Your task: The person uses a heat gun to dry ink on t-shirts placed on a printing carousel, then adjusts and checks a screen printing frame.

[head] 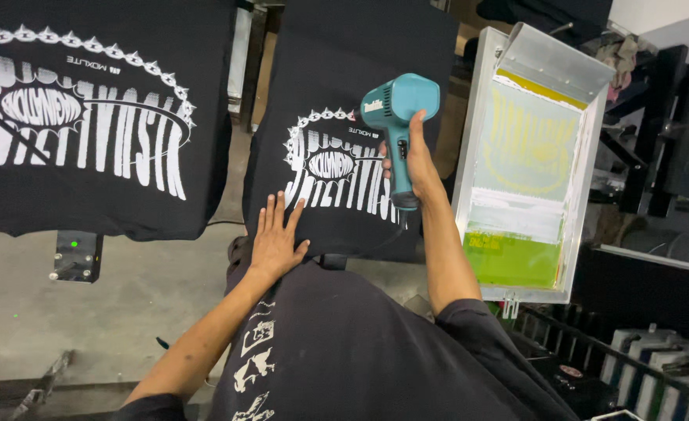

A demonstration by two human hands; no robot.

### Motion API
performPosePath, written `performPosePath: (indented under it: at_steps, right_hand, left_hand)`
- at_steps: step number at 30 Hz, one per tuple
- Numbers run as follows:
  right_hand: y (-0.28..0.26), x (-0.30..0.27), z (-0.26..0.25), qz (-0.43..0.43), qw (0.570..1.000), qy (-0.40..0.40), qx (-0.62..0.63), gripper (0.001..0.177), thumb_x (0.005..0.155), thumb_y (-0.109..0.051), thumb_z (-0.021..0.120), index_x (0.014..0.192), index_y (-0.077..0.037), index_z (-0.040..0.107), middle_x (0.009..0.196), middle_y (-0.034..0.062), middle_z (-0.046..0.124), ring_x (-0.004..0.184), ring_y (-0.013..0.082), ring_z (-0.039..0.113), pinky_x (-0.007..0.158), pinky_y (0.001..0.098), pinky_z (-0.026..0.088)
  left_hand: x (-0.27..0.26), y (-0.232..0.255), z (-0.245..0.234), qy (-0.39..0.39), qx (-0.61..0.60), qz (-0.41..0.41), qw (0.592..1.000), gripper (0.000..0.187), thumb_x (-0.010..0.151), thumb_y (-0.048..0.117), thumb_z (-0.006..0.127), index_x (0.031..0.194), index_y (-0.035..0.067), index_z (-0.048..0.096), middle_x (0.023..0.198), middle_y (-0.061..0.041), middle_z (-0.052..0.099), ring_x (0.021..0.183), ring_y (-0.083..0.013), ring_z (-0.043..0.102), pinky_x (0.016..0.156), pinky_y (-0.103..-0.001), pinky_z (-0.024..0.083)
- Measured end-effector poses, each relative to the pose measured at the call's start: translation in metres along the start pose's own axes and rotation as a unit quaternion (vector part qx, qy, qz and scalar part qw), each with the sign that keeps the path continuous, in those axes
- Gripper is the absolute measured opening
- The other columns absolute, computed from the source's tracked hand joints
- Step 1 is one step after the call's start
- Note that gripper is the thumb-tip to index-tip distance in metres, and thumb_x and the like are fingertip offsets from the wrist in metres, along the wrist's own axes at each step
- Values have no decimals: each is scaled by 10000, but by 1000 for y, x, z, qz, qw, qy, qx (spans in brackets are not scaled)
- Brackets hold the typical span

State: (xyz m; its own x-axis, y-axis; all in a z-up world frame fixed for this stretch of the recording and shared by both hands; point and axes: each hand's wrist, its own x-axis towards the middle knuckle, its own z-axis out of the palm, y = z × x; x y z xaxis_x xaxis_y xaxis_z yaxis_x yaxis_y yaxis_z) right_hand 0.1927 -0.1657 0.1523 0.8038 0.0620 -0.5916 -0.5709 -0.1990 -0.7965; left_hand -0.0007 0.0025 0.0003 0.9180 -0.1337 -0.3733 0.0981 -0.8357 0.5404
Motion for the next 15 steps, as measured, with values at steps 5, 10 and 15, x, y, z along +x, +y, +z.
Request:
performPosePath:
  at_steps: [5,10,15]
  right_hand:
    - [3,-1,-21,1,1000,16,7,859,738,-831,244,872,-52,580,693,74,542,530,139,562,420,252,545]
    - [16,-1,-43,-2,999,36,19,875,744,-830,238,895,-41,585,684,78,542,526,140,563,413,256,544]
    - [19,-11,-63,8,998,62,28,918,700,-866,260,923,-47,610,674,52,540,514,122,553,399,242,539]
  left_hand:
    - [-1,2,-1,-7,-4,8,1000,893,801,373,647,1534,218,160,1544,-232,146,1450,-404,100,1154,-535,146]
    - [-1,6,-5,-12,-17,30,999,889,795,372,654,1527,204,180,1550,-232,143,1448,-403,118,1152,-537,155]
    - [2,4,0,13,-26,22,999,883,783,379,667,1520,192,218,1546,-219,175,1447,-395,134,1148,-532,172]
